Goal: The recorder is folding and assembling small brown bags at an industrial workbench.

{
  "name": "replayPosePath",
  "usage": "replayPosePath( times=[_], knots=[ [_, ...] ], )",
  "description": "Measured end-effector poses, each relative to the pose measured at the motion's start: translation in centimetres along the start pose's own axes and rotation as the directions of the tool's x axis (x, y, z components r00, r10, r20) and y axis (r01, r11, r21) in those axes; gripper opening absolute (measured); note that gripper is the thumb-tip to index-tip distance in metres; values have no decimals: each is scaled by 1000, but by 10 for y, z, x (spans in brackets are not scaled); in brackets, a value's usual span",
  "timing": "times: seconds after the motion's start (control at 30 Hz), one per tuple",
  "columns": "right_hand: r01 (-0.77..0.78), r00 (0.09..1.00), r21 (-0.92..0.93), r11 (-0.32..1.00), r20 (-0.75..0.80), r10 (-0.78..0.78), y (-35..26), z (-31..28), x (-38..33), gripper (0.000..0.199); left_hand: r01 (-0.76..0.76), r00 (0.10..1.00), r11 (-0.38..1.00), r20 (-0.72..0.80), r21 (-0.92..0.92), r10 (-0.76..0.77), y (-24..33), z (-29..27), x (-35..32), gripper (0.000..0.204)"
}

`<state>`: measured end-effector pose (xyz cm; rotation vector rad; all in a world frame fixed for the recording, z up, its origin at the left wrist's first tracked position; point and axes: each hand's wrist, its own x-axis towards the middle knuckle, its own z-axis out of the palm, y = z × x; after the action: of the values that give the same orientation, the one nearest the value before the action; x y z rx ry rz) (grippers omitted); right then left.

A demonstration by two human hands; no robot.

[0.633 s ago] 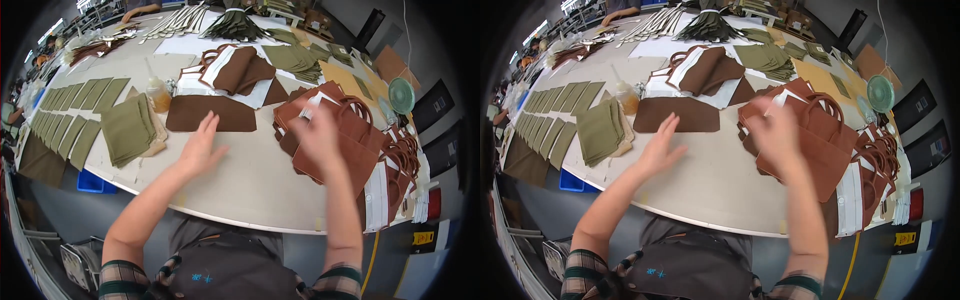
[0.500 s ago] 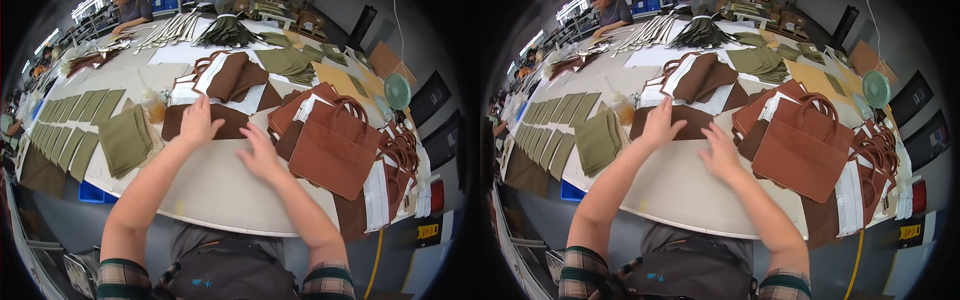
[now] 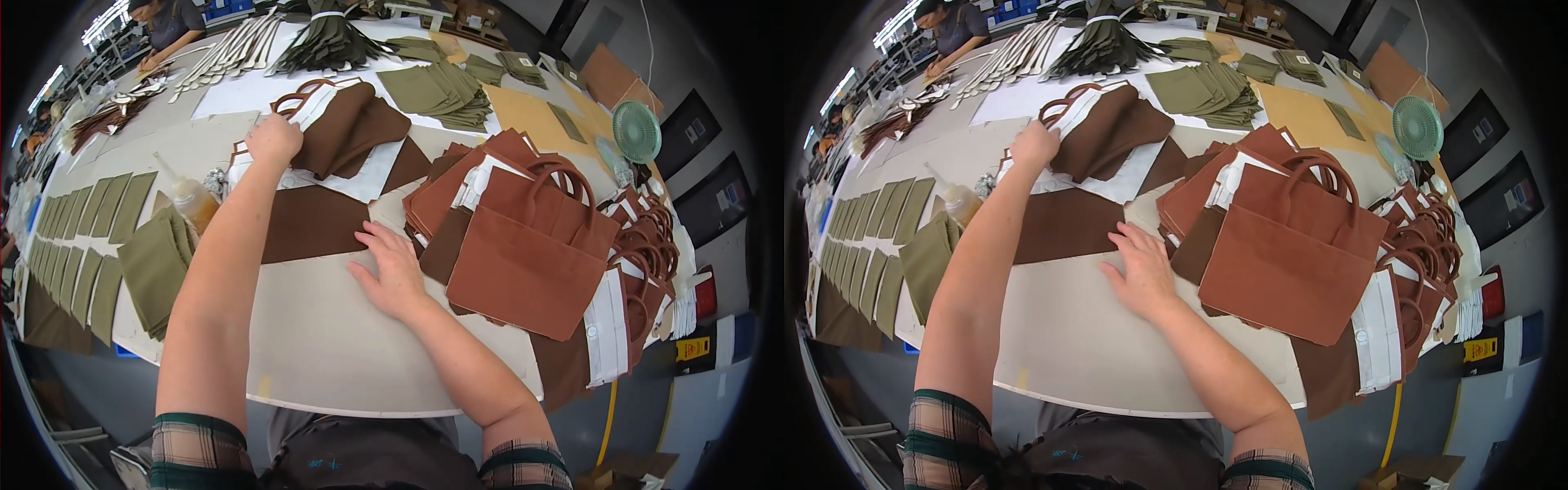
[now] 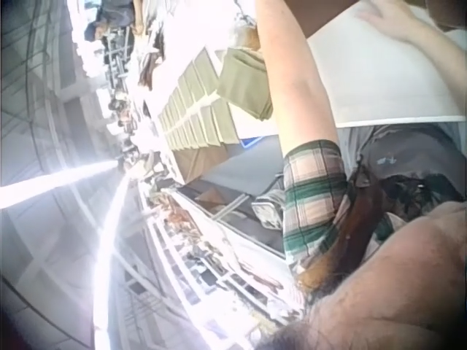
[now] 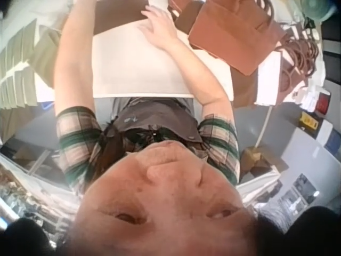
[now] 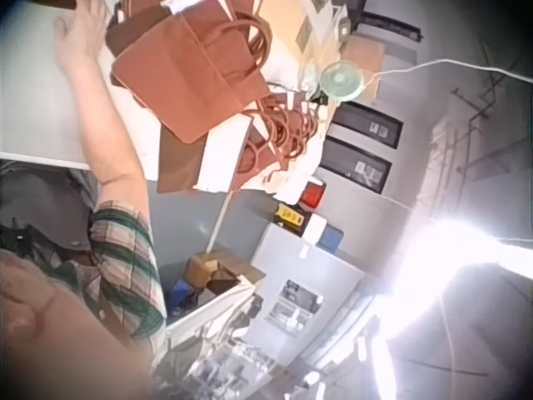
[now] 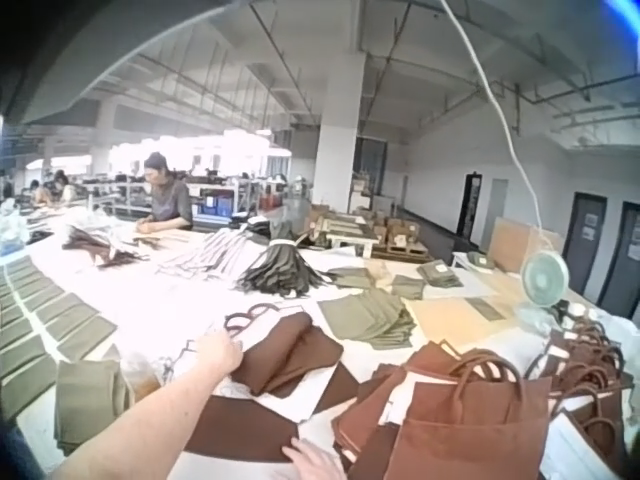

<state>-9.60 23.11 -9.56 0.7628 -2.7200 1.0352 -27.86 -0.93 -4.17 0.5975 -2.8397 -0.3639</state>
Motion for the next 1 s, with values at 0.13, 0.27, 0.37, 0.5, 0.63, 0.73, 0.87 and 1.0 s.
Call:
replayPosePath(
  times=[0.13, 0.27, 0.37, 0.5, 0.63, 0.73, 0.87, 1.0],
  knots=[
    [3, 1000, 38, 999, -5, -3, -1, 0, 0, 46, 158, 983, 968, 129, -196, -134, 8, -4, 18, 58],
    [-3, 1000, 50, 999, 7, 3, -2, 0, 1, 45, 124, 977, 970, 196, -207, -83, -7, 6, 32, 60],
    [-16, 1000, 67, 998, 4, 16, -3, -2, 2, 45, 68, 997, 960, 65, -271, -52, -16, 17, 39, 52],
    [4, 1000, 75, 997, -7, -3, -8, 4, 3, 46, -134, 980, 818, -198, -559, 25, -19, 23, 38, 29],
    [-24, 1000, 44, 999, -5, 24, 3, -2, 0, 47, -221, 963, 286, -162, -933, 215, 48, -13, -24, 24],
    [-8, 1000, 38, 999, -15, 9, 0, -2, 1, 47, -211, 971, 102, -197, -972, 136, 55, -69, -41, 26],
    [-67, 997, 35, 997, 48, 65, -1, 0, 3, 50, -110, 991, 7, -109, -994, 82, 41, -113, -47, 29],
    [-112, 980, 305, 946, -121, 155, 6, 1, 5, 25, -9, 967, 130, 24, -991, 252, 21, -101, -60, 27]
  ],
)
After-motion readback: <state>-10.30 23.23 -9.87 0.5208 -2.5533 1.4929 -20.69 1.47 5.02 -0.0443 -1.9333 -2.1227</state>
